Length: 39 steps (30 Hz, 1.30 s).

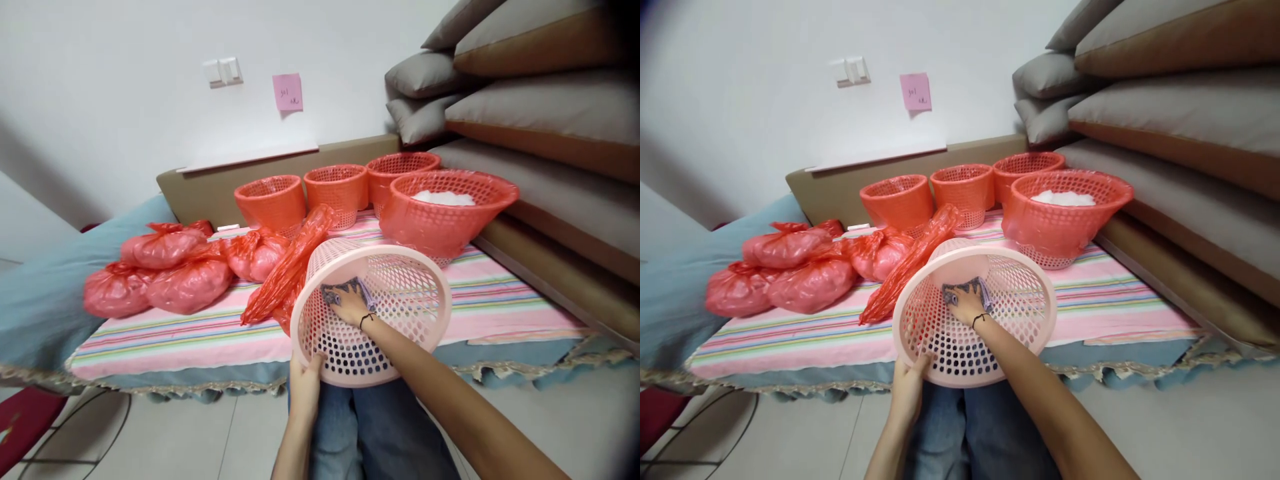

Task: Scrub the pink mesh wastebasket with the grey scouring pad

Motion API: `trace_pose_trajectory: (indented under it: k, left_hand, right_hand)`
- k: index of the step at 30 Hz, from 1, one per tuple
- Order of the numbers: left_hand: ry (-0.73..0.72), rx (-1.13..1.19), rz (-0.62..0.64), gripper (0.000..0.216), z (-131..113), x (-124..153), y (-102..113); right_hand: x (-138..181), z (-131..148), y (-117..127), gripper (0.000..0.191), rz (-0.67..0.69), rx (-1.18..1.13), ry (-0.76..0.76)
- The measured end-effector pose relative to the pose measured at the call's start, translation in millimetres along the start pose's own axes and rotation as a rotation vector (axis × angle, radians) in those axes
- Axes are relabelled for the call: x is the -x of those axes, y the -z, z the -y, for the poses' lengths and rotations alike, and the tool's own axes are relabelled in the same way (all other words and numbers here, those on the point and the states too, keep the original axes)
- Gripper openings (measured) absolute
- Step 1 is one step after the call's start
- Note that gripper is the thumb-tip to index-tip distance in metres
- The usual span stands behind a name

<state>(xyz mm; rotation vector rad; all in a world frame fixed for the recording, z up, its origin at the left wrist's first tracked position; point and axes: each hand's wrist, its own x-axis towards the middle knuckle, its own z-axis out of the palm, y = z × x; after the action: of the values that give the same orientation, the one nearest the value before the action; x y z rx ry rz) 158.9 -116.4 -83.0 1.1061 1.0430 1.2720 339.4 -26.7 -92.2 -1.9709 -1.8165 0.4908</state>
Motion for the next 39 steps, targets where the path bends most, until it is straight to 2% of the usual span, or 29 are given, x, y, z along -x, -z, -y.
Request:
trace_pose_trajectory:
  k: [3,6,11,15,20,24,28,32,35,38,39]
  left_hand:
    - [-0.022,-0.041,0.028,0.068,2.8,-2.0,0.9]
    - [-0.048,-0.078,0.06,0.066,6.0,-4.8,2.8]
    - [-0.049,-0.014,0.063,0.065,1.9,-5.4,-1.6]
    - [-0.03,0.035,0.079,0.066,-8.4,-3.7,-9.5]
    - [-0.055,0.004,0.082,0.064,-18.3,-9.7,-13.4]
    - [-0.133,-0.099,0.153,0.061,-39.4,-27.1,-7.1]
    - [-0.175,-0.254,0.212,0.049,-79.6,-46.4,5.2]
    - [-0.226,-0.329,0.281,0.038,-104.7,-47.2,10.8]
    - [-0.224,-0.293,0.252,0.054,-95.3,-35.9,8.2]
    - [-0.166,-0.227,0.222,0.07,-68.5,-21.5,2.0]
    - [-0.157,-0.212,0.214,0.072,-58.5,-17.1,-0.4]
  right_hand:
    - [6.4,1.8,6.0,0.052,0.055,0.015,0.012]
    - [28.1,5.6,8.8,0.052,0.083,0.018,0.044]
    - [102.0,11.3,15.2,0.057,0.151,-0.104,0.155]
    - [165.2,17.6,25.2,0.067,0.215,-0.141,0.156]
    - [207.5,24.9,32.9,0.072,0.282,-0.131,0.217]
    - [213.1,17.8,36.9,0.066,0.225,-0.04,0.195]
    - [212.2,2.5,46.6,0.048,0.144,0.071,0.176]
    - [209.2,-4.9,60.5,0.045,0.141,0.073,0.175]
    - [189.4,-7.3,72.7,0.044,0.134,-0.112,0.137]
    - [145.6,-12.8,86.6,0.035,0.163,-0.453,0.096]
    - [127.1,-14.9,91.1,0.031,0.125,-0.56,0.063]
